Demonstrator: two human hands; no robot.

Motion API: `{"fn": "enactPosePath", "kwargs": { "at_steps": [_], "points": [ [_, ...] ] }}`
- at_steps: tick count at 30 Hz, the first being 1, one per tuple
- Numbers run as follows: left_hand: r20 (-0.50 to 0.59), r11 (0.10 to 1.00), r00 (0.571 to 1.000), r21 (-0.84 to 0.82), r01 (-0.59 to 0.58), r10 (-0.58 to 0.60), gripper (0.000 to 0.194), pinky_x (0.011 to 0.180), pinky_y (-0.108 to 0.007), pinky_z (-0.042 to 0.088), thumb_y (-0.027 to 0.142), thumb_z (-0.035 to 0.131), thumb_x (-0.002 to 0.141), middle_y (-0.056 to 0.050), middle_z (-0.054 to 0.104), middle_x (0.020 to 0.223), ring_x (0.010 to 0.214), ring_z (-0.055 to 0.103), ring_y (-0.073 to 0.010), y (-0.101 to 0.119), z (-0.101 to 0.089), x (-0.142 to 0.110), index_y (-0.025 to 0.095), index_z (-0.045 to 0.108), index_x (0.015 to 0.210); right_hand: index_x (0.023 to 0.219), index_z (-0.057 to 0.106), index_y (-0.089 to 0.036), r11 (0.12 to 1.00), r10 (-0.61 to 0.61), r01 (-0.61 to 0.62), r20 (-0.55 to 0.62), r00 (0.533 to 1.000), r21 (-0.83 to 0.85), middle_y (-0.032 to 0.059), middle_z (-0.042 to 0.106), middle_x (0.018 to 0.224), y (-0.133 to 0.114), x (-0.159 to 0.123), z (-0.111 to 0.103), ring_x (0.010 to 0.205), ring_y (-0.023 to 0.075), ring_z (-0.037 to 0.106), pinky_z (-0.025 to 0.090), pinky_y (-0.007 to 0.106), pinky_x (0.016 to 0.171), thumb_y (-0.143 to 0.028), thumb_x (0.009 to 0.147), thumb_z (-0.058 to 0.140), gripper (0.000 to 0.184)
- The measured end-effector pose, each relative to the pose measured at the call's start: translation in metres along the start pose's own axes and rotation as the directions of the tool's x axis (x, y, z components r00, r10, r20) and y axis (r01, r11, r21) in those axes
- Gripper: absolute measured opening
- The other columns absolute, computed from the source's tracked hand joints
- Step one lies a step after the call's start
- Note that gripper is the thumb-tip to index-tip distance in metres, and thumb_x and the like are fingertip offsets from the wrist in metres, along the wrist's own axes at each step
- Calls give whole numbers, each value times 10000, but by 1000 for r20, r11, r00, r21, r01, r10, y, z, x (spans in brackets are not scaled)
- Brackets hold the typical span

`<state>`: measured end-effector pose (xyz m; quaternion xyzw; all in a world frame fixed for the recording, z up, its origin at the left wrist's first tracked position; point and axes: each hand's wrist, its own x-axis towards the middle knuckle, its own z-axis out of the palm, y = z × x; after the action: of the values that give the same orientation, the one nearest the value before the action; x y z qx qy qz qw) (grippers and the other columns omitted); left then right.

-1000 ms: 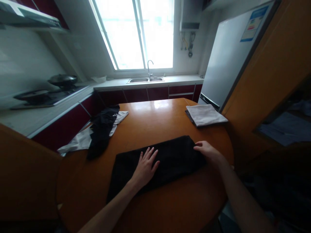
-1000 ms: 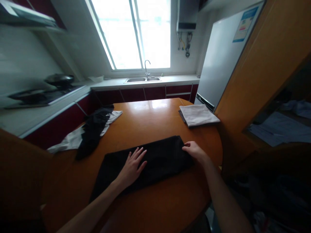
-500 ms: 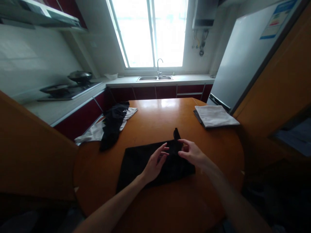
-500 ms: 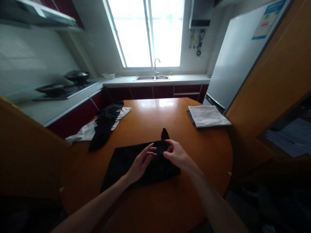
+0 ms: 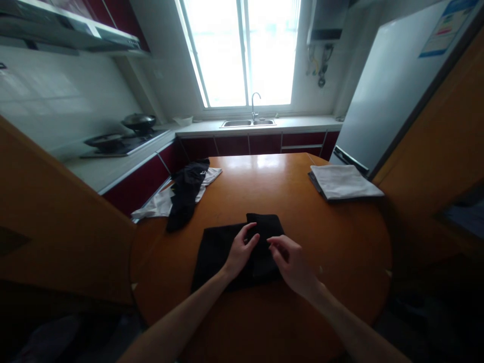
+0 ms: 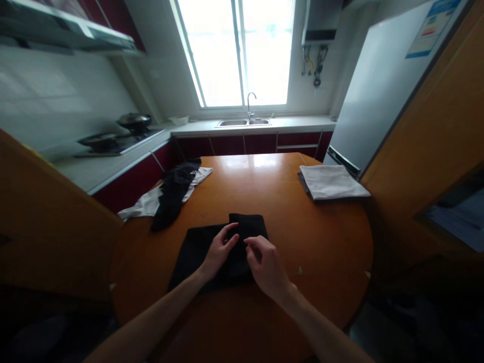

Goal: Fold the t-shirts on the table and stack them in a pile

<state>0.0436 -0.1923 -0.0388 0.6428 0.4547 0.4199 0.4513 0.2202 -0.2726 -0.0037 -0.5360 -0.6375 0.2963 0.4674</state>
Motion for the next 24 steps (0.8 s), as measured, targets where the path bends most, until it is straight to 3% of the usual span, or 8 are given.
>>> {"fn": "enactPosePath", "kwargs": {
  "at_steps": [2,4,8,12,19,24],
  "points": [
    [42,1000,999,-21,2,-1,535,976,-381,534,350,676,855,-89,651,1324,1156,645,-267,5,-2,0,196,575,1357,1058,677,-202,997,-50,45,-83,995,-63,72,677,996,11,-7,-15,865,192,640,521,305,745,-304,972,508,216],
    [86,997,996,-69,16,-10,578,938,-375,565,311,681,842,-90,650,1330,1124,666,-261,14,-7,1,201,550,1394,1160,656,-221,983,-115,99,-93,989,-156,100,653,1126,21,-15,-26,1009,232,632,543,358,858,-345,963,545,258],
    [104,997,995,-80,18,-9,577,932,-375,578,312,709,825,-87,659,1321,1094,678,-259,37,-30,3,188,585,1374,1423,514,-273,910,-251,270,98,963,-316,121,519,1423,32,-32,-29,1312,302,488,476,483,1077,-366,898,658,553],
    [63,999,998,-23,27,-26,605,934,-389,577,358,749,799,-81,693,1246,1078,677,-266,47,-67,0,186,611,1363,1503,436,-277,838,-293,377,257,921,-396,105,431,1539,35,-39,-13,1402,306,399,427,520,1136,-208,862,638,676],
    [-24,984,986,-74,164,-166,740,906,-420,585,433,815,732,-107,713,1203,1090,688,-296,21,-130,-25,176,579,1385,1484,483,-228,734,-345,516,411,844,-442,98,456,1546,35,-32,14,1405,285,415,394,500,1165,-26,774,530,739],
    [-144,982,973,36,188,-181,602,889,-419,580,418,819,702,-131,724,1185,1076,690,-303,-11,-139,-43,145,683,1221,1468,509,-191,689,-378,578,465,801,-436,112,454,1552,41,-33,23,1414,291,415,409,492,1160,26,747,493,754]
  ]
}}
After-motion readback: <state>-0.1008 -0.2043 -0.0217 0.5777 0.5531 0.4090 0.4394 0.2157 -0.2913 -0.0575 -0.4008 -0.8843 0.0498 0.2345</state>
